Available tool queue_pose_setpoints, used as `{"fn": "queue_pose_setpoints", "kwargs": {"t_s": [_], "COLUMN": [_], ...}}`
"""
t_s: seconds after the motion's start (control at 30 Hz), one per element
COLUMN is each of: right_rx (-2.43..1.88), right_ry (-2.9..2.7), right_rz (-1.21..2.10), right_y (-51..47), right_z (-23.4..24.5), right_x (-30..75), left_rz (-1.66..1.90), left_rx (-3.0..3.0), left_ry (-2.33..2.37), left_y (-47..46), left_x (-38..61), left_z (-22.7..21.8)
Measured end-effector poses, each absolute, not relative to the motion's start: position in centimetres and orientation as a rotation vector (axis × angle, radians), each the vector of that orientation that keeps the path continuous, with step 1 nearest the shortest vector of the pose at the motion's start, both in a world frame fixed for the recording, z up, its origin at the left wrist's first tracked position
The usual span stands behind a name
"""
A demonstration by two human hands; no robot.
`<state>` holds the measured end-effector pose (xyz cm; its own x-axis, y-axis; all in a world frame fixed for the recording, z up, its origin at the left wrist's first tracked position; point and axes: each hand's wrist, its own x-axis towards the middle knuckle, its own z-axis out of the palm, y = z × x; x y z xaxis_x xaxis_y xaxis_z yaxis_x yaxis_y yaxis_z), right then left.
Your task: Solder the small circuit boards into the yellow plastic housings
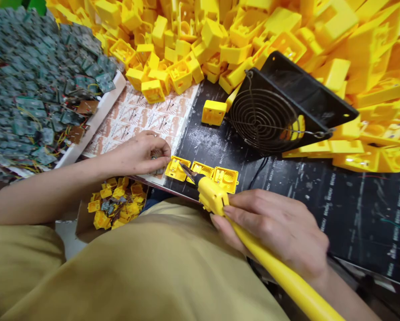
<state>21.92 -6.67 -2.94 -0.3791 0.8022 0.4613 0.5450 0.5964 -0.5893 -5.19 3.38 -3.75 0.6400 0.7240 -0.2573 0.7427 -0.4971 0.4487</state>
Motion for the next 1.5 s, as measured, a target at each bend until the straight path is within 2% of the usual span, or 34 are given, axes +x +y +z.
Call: {"fn": "queue_pose_setpoints", "kwargs": {"t_s": [0.37,0.7,1.13,1.5], "right_rx": [-0.944,-1.083,-0.909,-1.039], "right_ry": [-2.248,-2.178,-2.237,-2.163], "right_rz": [0.301,0.337,0.27,0.36], "right_y": [-6.2,-6.7,-5.8,-6.4], "right_z": [-3.7,-2.9,-3.9,-3.5], "right_x": [20.9,21.3,20.6,21.6], "left_rz": [-0.14,-0.188,-0.113,-0.095], "left_rx": [2.325,2.332,2.333,2.327], "left_ry": [1.182,1.194,1.232,1.186], "left_y": [3.7,3.7,3.6,3.6], "left_x": [-4.6,-4.2,-4.4,-4.5], "left_z": [-4.1,-3.7,-4.3,-4.3]}}
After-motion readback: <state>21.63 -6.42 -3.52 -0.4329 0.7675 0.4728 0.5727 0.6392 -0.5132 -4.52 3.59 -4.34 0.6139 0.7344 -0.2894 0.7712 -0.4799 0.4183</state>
